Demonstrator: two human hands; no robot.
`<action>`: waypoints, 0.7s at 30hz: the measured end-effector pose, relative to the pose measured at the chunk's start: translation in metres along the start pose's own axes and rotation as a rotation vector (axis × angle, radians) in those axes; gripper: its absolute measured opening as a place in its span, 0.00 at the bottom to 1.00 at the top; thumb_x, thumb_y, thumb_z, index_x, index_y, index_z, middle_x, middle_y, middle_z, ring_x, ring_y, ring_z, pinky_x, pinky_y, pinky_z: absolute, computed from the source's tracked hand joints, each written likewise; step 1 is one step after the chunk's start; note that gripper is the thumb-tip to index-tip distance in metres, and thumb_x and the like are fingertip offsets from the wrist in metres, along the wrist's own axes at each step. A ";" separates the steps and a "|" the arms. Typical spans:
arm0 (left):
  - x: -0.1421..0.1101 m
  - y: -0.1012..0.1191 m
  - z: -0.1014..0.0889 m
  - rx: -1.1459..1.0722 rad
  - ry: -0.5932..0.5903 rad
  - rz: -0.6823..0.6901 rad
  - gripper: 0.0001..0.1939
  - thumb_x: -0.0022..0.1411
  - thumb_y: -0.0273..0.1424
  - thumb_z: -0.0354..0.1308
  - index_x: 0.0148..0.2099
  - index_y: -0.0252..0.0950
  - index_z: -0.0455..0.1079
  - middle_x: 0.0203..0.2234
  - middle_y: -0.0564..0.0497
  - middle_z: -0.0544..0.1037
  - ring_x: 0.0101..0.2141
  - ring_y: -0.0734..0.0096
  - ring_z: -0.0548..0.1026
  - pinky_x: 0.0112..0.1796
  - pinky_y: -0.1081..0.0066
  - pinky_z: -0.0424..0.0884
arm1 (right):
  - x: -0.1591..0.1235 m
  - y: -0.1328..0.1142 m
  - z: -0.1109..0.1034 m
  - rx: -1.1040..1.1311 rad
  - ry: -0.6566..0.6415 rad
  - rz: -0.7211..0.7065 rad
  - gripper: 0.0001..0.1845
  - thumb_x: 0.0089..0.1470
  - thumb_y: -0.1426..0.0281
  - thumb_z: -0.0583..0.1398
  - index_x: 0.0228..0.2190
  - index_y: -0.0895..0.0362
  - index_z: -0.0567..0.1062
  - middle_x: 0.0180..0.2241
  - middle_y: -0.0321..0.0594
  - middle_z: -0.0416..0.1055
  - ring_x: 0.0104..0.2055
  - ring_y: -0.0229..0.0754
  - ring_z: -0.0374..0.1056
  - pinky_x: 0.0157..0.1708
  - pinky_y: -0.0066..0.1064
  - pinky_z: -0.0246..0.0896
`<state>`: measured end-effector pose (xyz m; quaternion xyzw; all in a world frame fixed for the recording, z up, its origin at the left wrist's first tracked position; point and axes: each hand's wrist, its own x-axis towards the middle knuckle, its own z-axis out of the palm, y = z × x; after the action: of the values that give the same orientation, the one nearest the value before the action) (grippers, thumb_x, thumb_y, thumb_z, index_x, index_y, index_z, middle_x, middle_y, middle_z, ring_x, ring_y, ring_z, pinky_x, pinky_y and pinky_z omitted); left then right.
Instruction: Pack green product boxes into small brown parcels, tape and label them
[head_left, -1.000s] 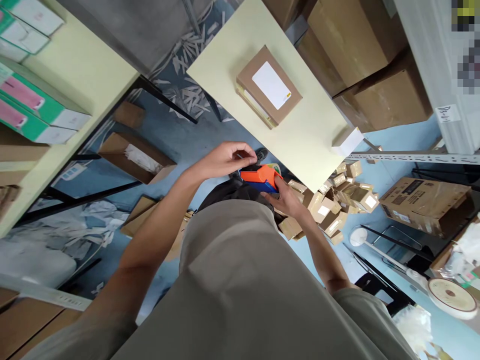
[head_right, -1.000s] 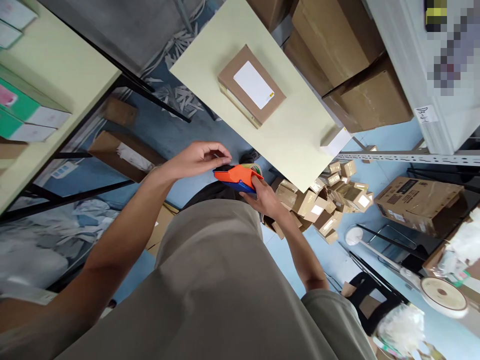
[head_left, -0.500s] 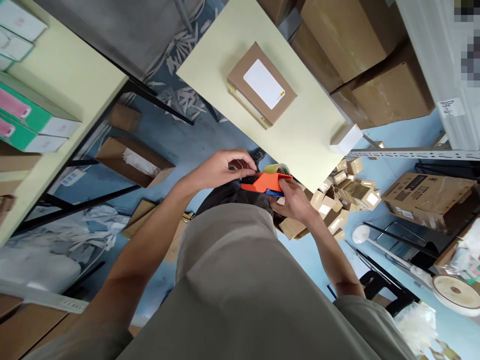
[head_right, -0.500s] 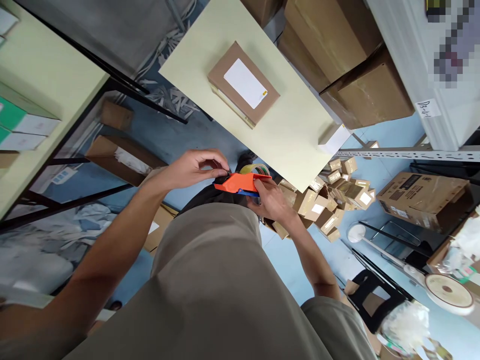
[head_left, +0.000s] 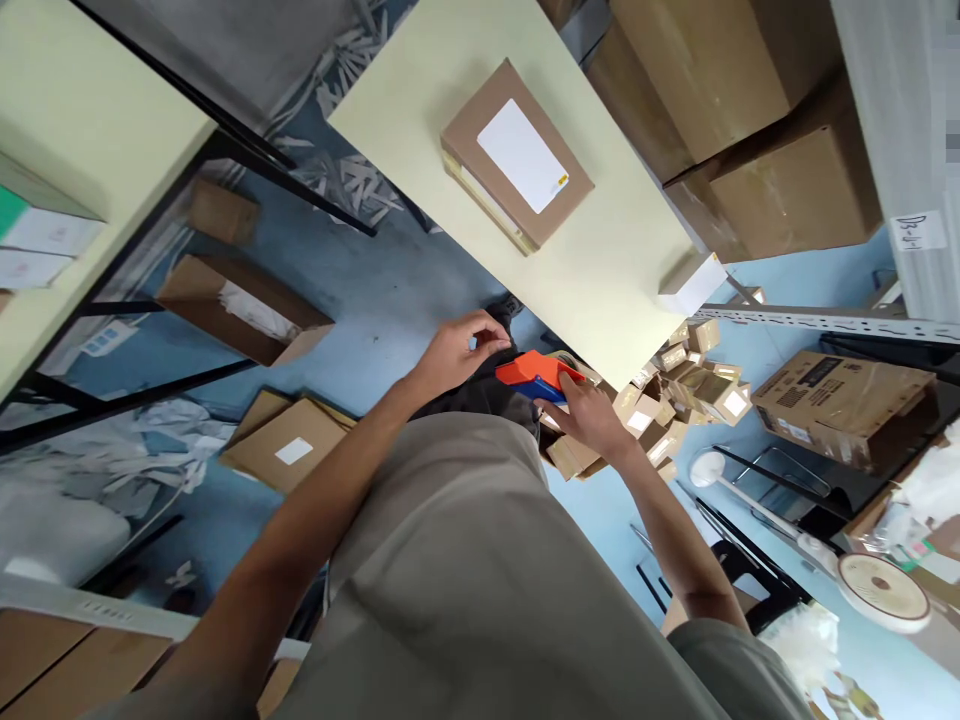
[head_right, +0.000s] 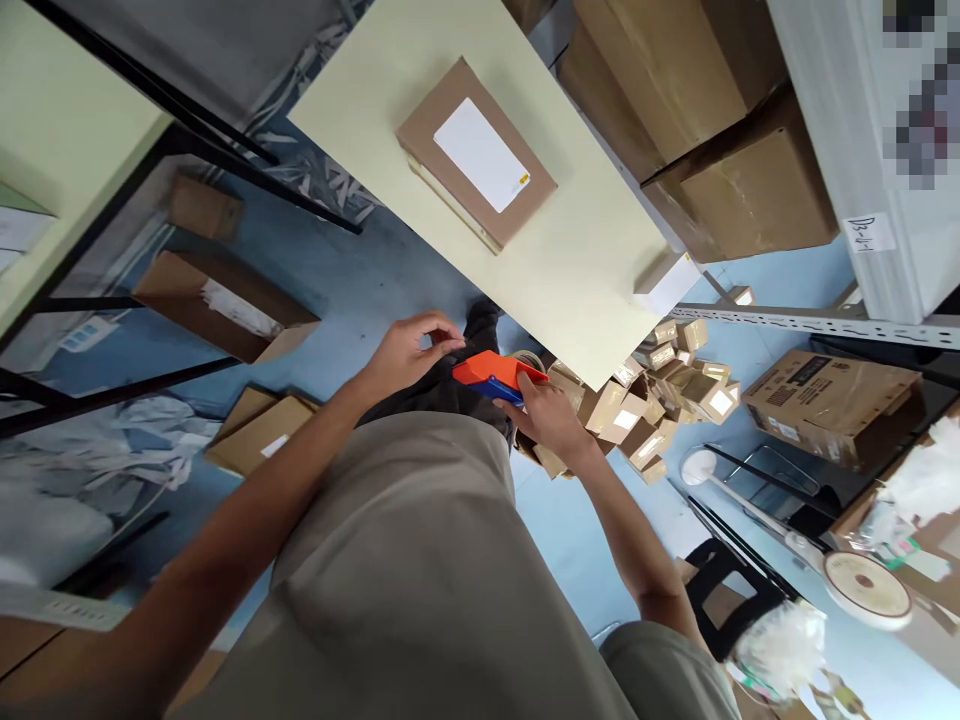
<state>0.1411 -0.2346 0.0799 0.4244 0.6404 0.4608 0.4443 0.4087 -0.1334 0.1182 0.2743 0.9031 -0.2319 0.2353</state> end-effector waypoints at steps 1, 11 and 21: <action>0.003 -0.005 0.003 -0.008 0.010 0.000 0.20 0.74 0.50 0.62 0.40 0.40 0.79 0.37 0.47 0.85 0.39 0.62 0.81 0.44 0.63 0.78 | -0.002 0.005 0.000 -0.010 -0.024 0.019 0.28 0.78 0.51 0.56 0.61 0.61 0.71 0.43 0.57 0.84 0.45 0.62 0.84 0.39 0.41 0.73; 0.063 -0.092 -0.051 -0.040 0.443 -0.092 0.24 0.64 0.60 0.69 0.40 0.44 0.78 0.36 0.49 0.84 0.38 0.62 0.80 0.43 0.61 0.78 | -0.007 0.060 0.014 -0.088 -0.049 0.215 0.25 0.78 0.51 0.54 0.55 0.60 0.74 0.39 0.57 0.85 0.41 0.61 0.83 0.39 0.40 0.72; 0.151 -0.118 -0.038 -0.153 0.424 -0.225 0.31 0.62 0.66 0.68 0.41 0.42 0.71 0.33 0.56 0.77 0.44 0.71 0.72 0.46 0.62 0.69 | 0.089 0.077 0.044 -0.133 0.285 0.402 0.22 0.78 0.59 0.53 0.53 0.65 0.74 0.40 0.64 0.84 0.45 0.62 0.82 0.50 0.46 0.76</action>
<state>0.0515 -0.1244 -0.0545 0.2092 0.7258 0.5343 0.3795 0.4028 -0.0668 0.0124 0.4624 0.8676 -0.0795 0.1644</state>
